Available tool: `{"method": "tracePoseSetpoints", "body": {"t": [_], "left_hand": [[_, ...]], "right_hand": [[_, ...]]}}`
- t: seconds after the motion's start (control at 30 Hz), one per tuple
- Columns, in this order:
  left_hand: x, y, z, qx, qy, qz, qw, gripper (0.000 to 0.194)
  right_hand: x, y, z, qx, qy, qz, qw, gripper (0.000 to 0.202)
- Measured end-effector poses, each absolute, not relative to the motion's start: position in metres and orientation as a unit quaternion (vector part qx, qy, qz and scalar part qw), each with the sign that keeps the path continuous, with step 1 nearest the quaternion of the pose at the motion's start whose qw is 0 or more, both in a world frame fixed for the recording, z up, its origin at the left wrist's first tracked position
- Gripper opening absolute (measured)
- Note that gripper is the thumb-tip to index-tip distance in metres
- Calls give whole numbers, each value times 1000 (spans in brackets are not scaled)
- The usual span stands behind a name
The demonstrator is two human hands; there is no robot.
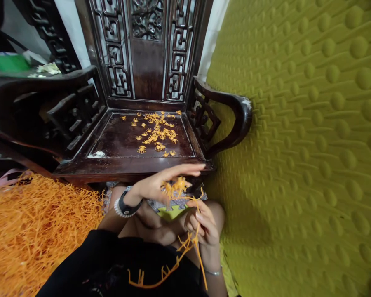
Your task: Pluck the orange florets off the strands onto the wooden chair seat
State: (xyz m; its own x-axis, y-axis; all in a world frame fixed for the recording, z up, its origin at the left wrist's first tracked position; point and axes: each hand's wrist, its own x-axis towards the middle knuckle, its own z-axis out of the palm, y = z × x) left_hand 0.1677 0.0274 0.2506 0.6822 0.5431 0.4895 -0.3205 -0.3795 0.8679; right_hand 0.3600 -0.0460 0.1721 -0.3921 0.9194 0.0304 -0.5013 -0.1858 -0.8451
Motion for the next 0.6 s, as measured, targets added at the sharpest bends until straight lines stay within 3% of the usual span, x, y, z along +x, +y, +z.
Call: {"method": "tracePoseSetpoints", "body": {"t": [0.07, 0.13, 0.2, 0.33, 0.47, 0.6], "left_hand": [[163, 15, 245, 769, 112, 369, 510, 72], [154, 6, 239, 789, 184, 348, 471, 45], [146, -3, 234, 795, 246, 331, 444, 34], [136, -22, 220, 788, 316, 284, 447, 38], [138, -36, 194, 716, 396, 271, 508, 30], [146, -50, 172, 650, 433, 285, 556, 45]], "right_hand": [[360, -45, 173, -261, -418, 734, 467, 30], [360, -44, 173, -267, -429, 729, 462, 31], [357, -42, 173, -283, -445, 712, 464, 37], [339, -39, 174, -323, -430, 698, 472, 51], [319, -34, 176, -346, -398, 710, 467, 50], [316, -26, 177, -319, -356, 758, 444, 56]]}}
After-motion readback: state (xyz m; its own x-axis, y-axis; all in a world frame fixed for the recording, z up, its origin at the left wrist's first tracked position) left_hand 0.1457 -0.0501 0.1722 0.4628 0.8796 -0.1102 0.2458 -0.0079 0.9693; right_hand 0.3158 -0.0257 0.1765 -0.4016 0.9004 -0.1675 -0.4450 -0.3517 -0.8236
